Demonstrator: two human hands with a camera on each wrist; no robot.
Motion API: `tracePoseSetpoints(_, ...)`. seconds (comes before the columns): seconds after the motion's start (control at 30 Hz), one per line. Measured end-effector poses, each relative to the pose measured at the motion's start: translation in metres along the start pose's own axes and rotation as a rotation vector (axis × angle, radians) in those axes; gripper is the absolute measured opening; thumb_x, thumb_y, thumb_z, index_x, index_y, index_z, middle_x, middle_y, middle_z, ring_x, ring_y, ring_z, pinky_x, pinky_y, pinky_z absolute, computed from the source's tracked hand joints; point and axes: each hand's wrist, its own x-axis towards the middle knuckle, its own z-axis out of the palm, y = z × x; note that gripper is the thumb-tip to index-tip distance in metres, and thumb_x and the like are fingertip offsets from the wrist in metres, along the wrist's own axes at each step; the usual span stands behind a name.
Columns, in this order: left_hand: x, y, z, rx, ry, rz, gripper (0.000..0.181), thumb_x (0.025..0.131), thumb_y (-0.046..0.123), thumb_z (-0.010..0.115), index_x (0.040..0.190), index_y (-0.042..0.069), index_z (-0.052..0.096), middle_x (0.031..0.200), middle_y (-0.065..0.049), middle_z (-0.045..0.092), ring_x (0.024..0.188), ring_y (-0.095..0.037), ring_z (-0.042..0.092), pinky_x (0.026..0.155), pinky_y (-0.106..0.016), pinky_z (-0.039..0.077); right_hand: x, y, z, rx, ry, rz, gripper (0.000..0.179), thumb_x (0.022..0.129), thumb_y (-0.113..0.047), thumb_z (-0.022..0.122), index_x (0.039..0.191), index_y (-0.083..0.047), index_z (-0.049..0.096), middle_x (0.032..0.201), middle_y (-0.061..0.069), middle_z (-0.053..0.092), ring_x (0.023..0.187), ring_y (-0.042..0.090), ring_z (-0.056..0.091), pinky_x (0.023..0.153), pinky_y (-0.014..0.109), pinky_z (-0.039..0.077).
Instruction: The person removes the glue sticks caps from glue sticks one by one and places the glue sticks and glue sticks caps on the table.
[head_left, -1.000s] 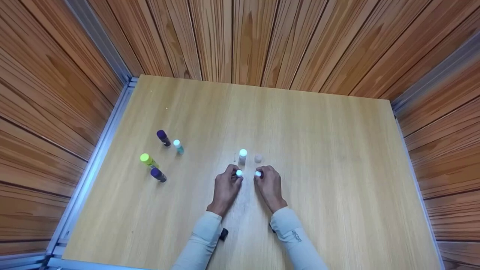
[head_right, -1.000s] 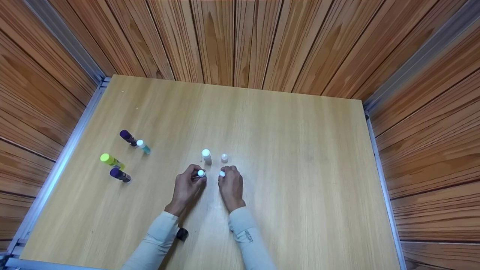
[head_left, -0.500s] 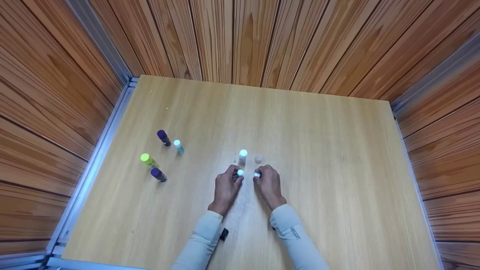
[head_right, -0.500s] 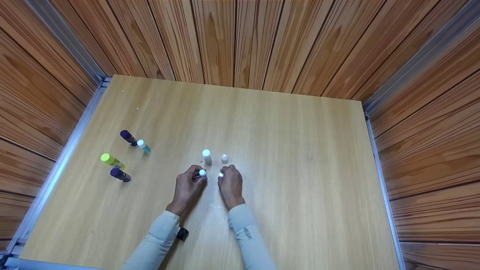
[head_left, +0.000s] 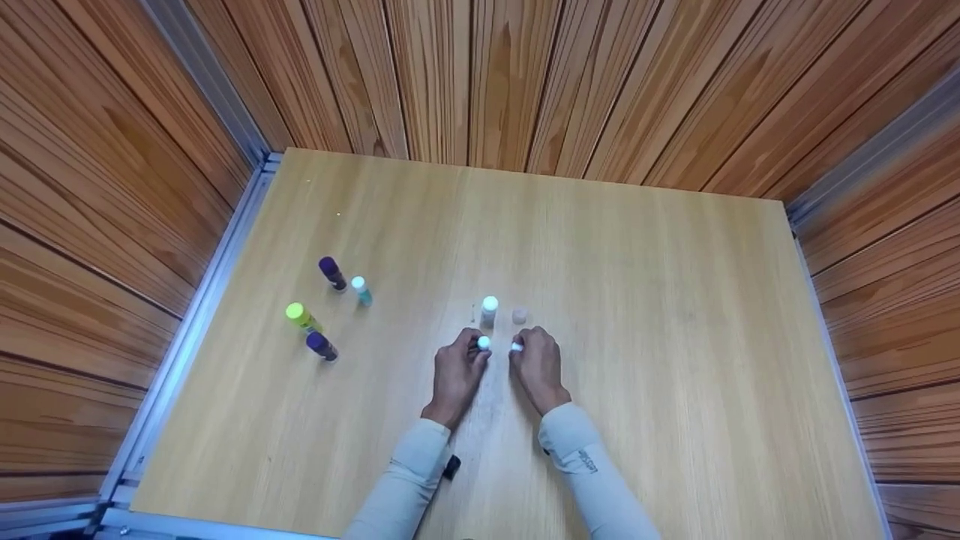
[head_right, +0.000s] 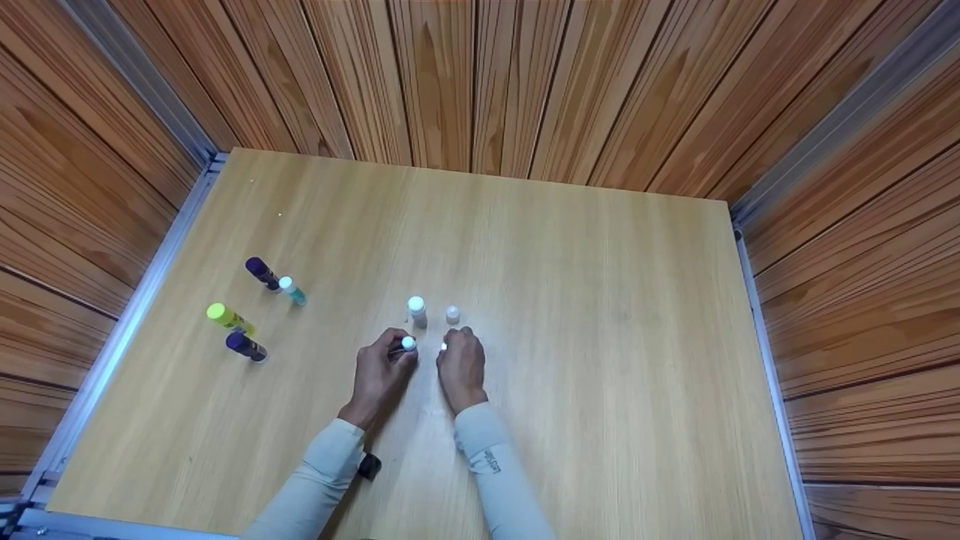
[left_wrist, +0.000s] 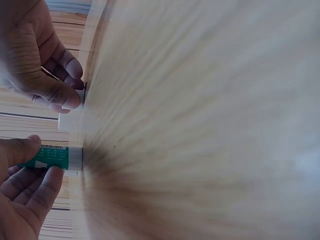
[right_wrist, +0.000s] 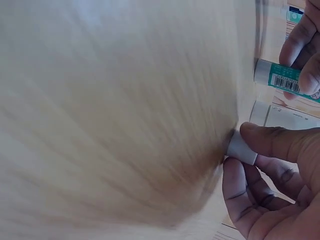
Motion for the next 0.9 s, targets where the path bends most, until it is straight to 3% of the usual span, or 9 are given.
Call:
tracePoseSetpoints(0.37, -0.0016, 0.0002, 0.001, -0.026, -0.014, -0.011, 0.02, 0.086, 0.002, 0.071, 0.101, 0.009, 0.06, 0.101, -0.008, 0.071, 0.101, -0.02, 0.067, 0.083, -0.029, 0.054, 0.0008, -0.0022, 0.0003, -0.026, -0.033, 0.039, 0.007, 0.077, 0.005, 0.071, 0.079, -0.002, 0.069, 0.074, 0.007, 0.057, 0.069, 0.023, 0.057, 0.064, 0.036, 0.05)
tracePoseSetpoints(0.63, -0.0019, 0.0, 0.0021, -0.044, 0.013, 0.018, 0.023, 0.082, -0.001, 0.073, 0.099, 0.007, 0.06, 0.098, -0.01, 0.072, 0.094, -0.022, 0.069, 0.079, -0.03, 0.055, -0.0015, -0.0016, -0.0005, -0.021, -0.016, 0.024, 0.006, 0.078, 0.004, 0.071, 0.08, -0.001, 0.07, 0.075, 0.007, 0.058, 0.07, 0.023, 0.059, 0.065, 0.035, 0.051)
tracePoseSetpoints(0.9, -0.0015, 0.0008, 0.0028, -0.036, 0.009, -0.021, 0.023, 0.082, -0.002, 0.073, 0.1, 0.007, 0.06, 0.1, -0.011, 0.072, 0.095, -0.022, 0.069, 0.08, -0.029, 0.055, -0.0009, -0.001, 0.0007, -0.022, -0.006, 0.013, 0.006, 0.077, 0.004, 0.071, 0.08, -0.001, 0.07, 0.075, 0.008, 0.059, 0.07, 0.025, 0.06, 0.065, 0.037, 0.051)
